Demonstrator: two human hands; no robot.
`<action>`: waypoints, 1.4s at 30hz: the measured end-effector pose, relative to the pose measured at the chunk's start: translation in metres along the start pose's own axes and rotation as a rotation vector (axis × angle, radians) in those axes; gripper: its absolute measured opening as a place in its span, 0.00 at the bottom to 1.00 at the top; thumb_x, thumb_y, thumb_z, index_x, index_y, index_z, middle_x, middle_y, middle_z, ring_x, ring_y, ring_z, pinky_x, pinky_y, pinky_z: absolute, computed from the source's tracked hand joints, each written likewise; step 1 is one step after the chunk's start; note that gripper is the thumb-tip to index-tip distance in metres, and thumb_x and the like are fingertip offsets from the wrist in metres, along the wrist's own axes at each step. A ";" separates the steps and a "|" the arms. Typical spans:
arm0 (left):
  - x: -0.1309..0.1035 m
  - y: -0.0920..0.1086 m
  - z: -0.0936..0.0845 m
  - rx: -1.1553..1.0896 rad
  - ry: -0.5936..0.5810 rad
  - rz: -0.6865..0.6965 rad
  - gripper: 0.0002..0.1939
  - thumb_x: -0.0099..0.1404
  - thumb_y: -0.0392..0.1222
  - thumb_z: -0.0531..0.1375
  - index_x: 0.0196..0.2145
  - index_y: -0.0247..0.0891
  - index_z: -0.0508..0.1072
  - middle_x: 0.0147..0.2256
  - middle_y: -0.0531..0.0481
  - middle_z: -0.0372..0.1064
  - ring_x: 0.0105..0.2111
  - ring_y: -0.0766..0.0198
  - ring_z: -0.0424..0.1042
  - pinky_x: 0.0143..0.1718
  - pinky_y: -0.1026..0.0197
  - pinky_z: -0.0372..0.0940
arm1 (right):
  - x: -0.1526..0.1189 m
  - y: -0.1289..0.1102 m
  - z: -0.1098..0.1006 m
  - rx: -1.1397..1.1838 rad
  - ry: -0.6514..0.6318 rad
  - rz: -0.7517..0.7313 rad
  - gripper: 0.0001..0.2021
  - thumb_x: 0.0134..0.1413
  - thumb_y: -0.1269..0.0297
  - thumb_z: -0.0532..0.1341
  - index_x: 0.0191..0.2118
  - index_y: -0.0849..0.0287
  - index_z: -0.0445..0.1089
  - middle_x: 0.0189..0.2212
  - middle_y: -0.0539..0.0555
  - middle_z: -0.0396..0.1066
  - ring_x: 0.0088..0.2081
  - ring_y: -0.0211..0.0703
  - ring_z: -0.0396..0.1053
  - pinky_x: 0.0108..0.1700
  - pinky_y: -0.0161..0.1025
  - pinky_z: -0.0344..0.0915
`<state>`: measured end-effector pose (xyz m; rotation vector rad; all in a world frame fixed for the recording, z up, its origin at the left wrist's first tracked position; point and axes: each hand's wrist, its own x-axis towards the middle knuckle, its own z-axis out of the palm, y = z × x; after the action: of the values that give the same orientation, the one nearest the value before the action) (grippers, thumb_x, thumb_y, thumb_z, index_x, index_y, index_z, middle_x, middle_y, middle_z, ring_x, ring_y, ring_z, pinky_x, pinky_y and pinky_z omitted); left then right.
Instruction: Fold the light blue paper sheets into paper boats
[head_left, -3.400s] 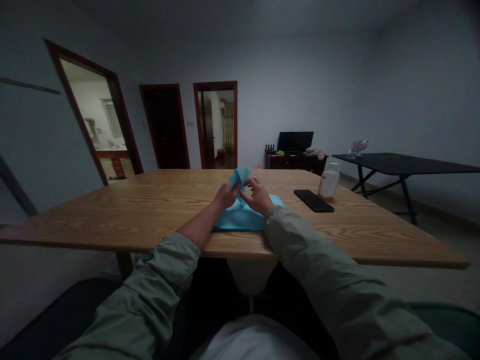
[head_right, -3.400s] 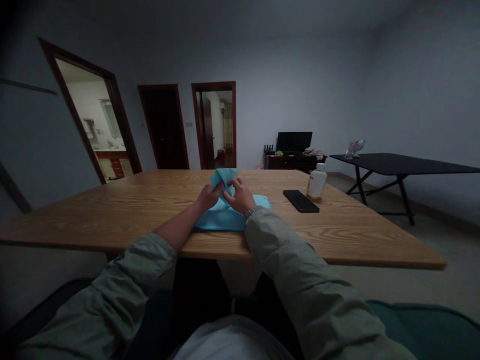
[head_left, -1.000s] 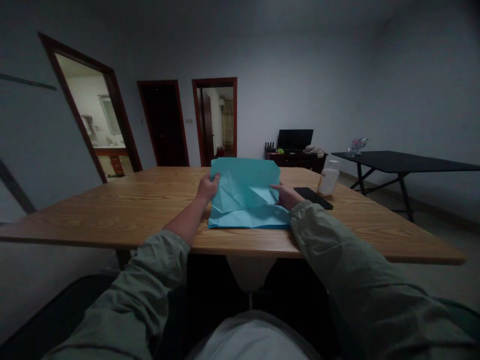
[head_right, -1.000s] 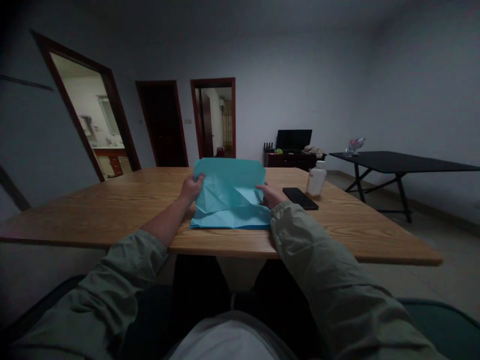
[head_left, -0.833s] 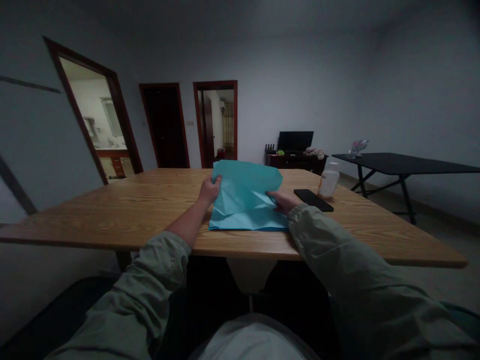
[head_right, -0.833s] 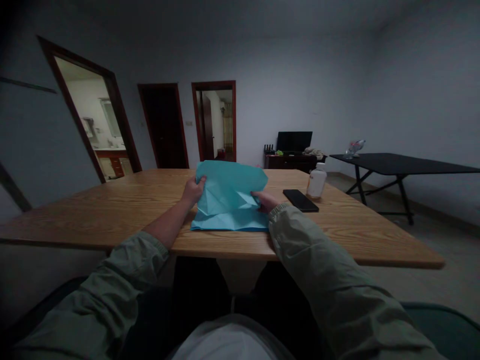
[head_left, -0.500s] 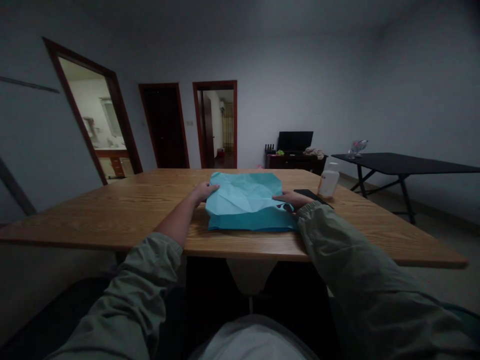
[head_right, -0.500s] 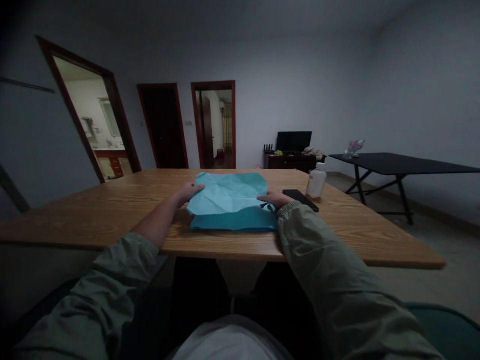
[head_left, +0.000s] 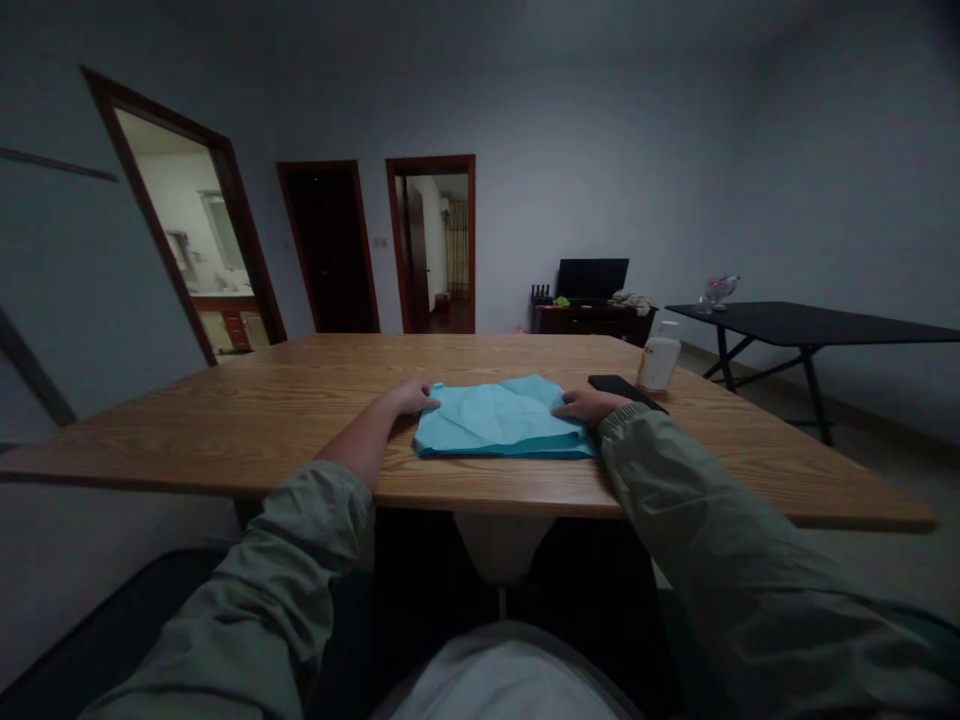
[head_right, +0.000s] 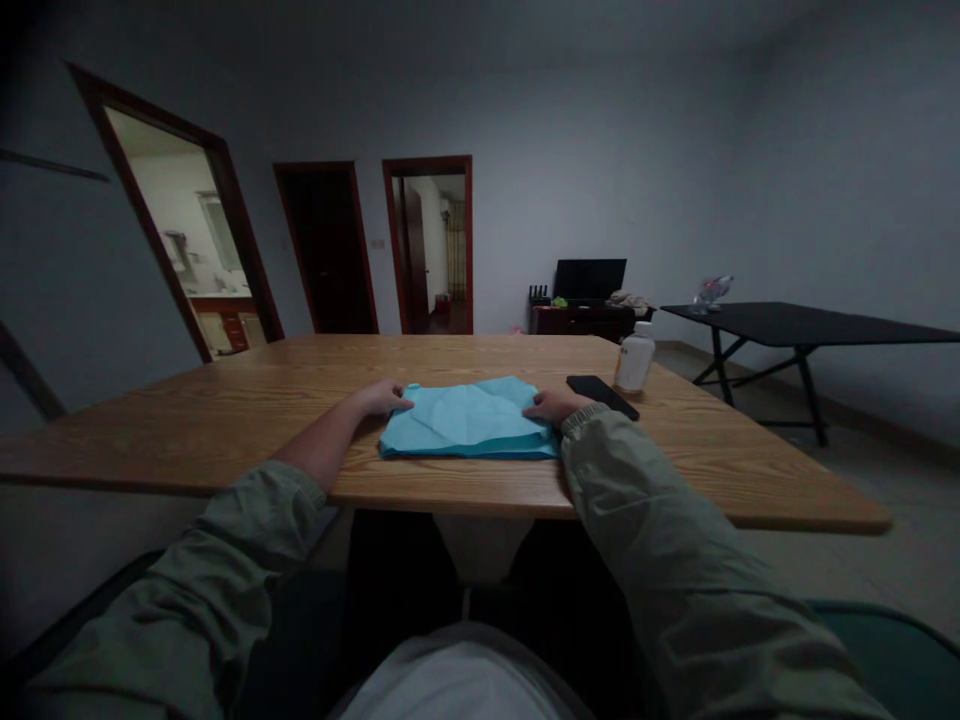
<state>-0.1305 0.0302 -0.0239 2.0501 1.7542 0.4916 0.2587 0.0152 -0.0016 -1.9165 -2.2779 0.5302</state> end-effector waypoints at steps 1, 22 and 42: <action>0.000 0.001 0.000 0.038 0.000 -0.012 0.13 0.55 0.50 0.64 0.26 0.38 0.69 0.19 0.55 0.64 0.19 0.66 0.64 0.21 0.65 0.55 | 0.000 0.000 0.000 -0.044 -0.004 -0.010 0.17 0.51 0.51 0.62 0.38 0.61 0.75 0.33 0.54 0.75 0.35 0.44 0.71 0.37 0.36 0.64; -0.038 0.083 0.051 0.421 -0.152 0.303 0.43 0.59 0.75 0.35 0.67 0.56 0.46 0.69 0.49 0.35 0.67 0.40 0.38 0.62 0.35 0.37 | 0.003 -0.004 -0.001 0.283 0.135 -0.019 0.18 0.59 0.54 0.58 0.40 0.66 0.76 0.33 0.58 0.76 0.33 0.41 0.70 0.33 0.32 0.64; -0.040 0.087 0.057 0.443 -0.174 0.309 0.42 0.60 0.75 0.34 0.67 0.57 0.44 0.69 0.51 0.33 0.67 0.43 0.36 0.62 0.35 0.36 | 0.035 -0.003 0.011 0.571 0.399 -0.218 0.23 0.51 0.75 0.55 0.54 0.63 0.70 0.27 0.52 0.71 0.19 0.29 0.55 0.21 0.26 0.53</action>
<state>-0.0335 -0.0254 -0.0290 2.5998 1.5517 -0.0033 0.2457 0.0463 -0.0149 -1.3387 -1.7974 0.6173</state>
